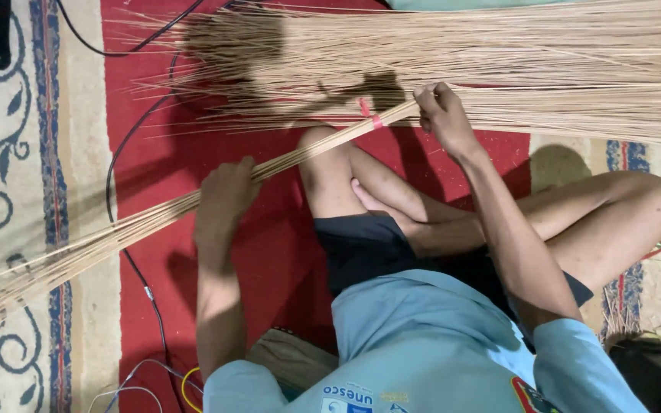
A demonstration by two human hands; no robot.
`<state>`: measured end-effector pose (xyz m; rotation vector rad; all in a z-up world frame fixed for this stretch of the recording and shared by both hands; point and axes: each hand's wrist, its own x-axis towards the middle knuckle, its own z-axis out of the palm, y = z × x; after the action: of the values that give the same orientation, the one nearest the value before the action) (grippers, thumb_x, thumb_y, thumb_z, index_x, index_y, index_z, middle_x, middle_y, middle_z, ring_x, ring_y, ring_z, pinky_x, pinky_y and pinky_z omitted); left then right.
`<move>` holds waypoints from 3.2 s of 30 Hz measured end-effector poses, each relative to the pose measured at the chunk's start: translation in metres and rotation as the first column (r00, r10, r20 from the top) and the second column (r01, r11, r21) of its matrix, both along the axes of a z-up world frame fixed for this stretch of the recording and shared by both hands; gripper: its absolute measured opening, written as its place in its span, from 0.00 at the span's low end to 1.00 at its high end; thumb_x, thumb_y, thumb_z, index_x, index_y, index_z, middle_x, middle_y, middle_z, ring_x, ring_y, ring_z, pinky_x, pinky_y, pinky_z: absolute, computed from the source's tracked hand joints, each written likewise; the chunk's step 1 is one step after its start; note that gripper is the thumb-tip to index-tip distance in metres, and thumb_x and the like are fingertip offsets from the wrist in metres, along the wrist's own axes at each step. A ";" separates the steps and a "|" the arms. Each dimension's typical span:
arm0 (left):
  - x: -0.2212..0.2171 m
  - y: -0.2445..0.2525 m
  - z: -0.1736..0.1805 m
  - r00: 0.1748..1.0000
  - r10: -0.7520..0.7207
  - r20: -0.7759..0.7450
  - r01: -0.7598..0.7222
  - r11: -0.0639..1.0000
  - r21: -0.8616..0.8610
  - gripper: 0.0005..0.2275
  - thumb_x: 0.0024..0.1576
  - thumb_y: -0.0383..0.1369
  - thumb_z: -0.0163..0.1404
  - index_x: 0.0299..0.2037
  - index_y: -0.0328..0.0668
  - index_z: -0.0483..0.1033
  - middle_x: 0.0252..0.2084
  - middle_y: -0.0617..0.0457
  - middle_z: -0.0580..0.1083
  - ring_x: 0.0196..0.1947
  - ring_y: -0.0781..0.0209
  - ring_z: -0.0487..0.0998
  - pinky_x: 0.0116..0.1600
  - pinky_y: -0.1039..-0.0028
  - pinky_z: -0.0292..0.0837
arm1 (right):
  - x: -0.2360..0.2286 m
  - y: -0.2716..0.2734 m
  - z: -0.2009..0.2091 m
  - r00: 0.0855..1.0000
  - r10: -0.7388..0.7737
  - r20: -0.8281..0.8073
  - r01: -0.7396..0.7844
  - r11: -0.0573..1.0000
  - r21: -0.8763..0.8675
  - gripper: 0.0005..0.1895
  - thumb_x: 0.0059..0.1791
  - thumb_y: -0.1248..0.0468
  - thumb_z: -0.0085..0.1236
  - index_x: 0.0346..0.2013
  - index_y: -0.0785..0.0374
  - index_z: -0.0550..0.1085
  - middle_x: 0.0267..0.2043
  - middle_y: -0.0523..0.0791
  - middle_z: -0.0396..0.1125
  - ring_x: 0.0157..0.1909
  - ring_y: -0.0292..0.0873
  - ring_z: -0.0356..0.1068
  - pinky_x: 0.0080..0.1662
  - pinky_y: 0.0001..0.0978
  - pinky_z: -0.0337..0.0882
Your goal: Bundling bamboo sticks with a tie and inspecting individual sticks for preparation.
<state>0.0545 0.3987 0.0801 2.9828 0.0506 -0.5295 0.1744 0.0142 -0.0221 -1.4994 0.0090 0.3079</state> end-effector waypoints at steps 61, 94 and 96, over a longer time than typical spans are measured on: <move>-0.144 0.183 -0.291 0.829 0.113 0.548 -0.296 0.920 0.258 0.13 0.62 0.46 0.52 0.45 0.47 0.71 0.44 0.54 0.69 0.41 0.56 0.73 0.41 0.69 0.75 | -0.052 0.290 0.047 0.409 0.876 -0.253 -0.578 0.034 -0.815 0.25 0.57 0.63 0.45 0.69 0.69 0.64 0.70 0.56 0.63 0.72 0.58 0.59 0.70 0.59 0.52; 0.107 0.105 -0.195 0.858 0.327 0.396 -0.133 0.886 -0.444 0.06 0.63 0.28 0.50 0.47 0.35 0.77 0.44 0.40 0.73 0.50 0.42 0.77 0.51 0.62 0.77 | 0.088 0.101 -0.082 0.917 0.204 0.343 0.037 0.813 -0.581 0.06 0.53 0.71 0.57 0.42 0.61 0.81 0.43 0.50 0.75 0.48 0.54 0.76 0.49 0.45 0.76; 0.135 0.073 -0.191 0.888 0.235 0.396 -0.060 0.912 -0.406 0.05 0.60 0.25 0.49 0.42 0.31 0.77 0.37 0.38 0.75 0.44 0.36 0.78 0.49 0.55 0.74 | 0.095 0.050 -0.084 0.940 0.123 0.319 0.116 0.764 -0.635 0.07 0.54 0.70 0.59 0.44 0.59 0.81 0.43 0.49 0.75 0.47 0.53 0.76 0.48 0.41 0.78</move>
<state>0.1897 0.4715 -0.1111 2.6039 0.1227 0.1492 0.2696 0.0640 -0.1056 -2.2390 -0.1872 0.0270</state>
